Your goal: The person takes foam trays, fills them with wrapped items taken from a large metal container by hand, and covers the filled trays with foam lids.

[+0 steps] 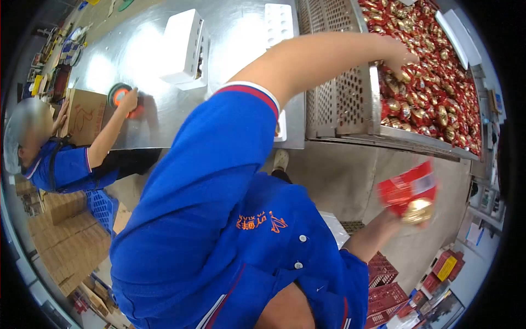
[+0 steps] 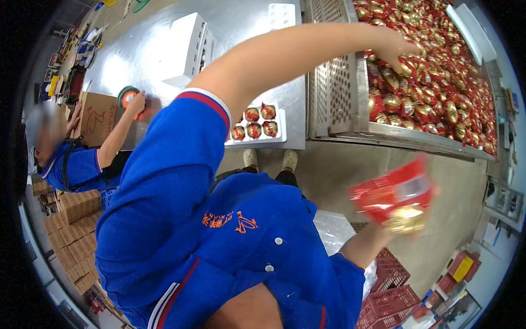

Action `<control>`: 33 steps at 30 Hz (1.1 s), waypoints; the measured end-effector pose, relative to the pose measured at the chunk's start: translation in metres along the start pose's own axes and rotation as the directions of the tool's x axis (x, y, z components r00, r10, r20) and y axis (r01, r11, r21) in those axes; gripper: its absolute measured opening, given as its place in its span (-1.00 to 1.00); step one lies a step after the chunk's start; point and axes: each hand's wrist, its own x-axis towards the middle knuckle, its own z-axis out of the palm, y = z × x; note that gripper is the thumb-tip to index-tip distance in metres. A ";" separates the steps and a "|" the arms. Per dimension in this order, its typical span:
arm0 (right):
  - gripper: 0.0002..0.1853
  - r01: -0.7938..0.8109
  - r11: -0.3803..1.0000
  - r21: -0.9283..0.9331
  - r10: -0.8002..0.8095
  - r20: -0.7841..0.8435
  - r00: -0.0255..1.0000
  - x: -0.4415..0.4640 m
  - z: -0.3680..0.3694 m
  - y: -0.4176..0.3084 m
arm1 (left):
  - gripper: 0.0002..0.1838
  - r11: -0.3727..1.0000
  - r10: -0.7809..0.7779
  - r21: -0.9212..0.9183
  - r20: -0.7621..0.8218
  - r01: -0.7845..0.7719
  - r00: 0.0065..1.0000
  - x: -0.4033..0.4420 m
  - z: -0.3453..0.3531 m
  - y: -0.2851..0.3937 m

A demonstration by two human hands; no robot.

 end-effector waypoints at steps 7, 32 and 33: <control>-0.48 -0.247 0.527 -0.813 0.515 0.075 0.854 -0.029 0.052 0.160 | -0.49 0.854 0.045 -0.381 -0.624 -0.354 0.780 -0.201 -0.104 0.001; -0.77 -0.146 0.163 -0.976 0.880 0.077 0.468 -0.082 0.068 0.401 | -0.36 -0.466 -0.769 -0.877 0.467 0.118 0.437 -0.551 0.209 0.002; -0.77 -0.331 0.147 -0.932 0.730 -0.123 0.672 -0.078 0.052 0.389 | -0.35 -0.459 -0.788 -0.882 0.459 0.106 0.410 -0.550 0.209 0.001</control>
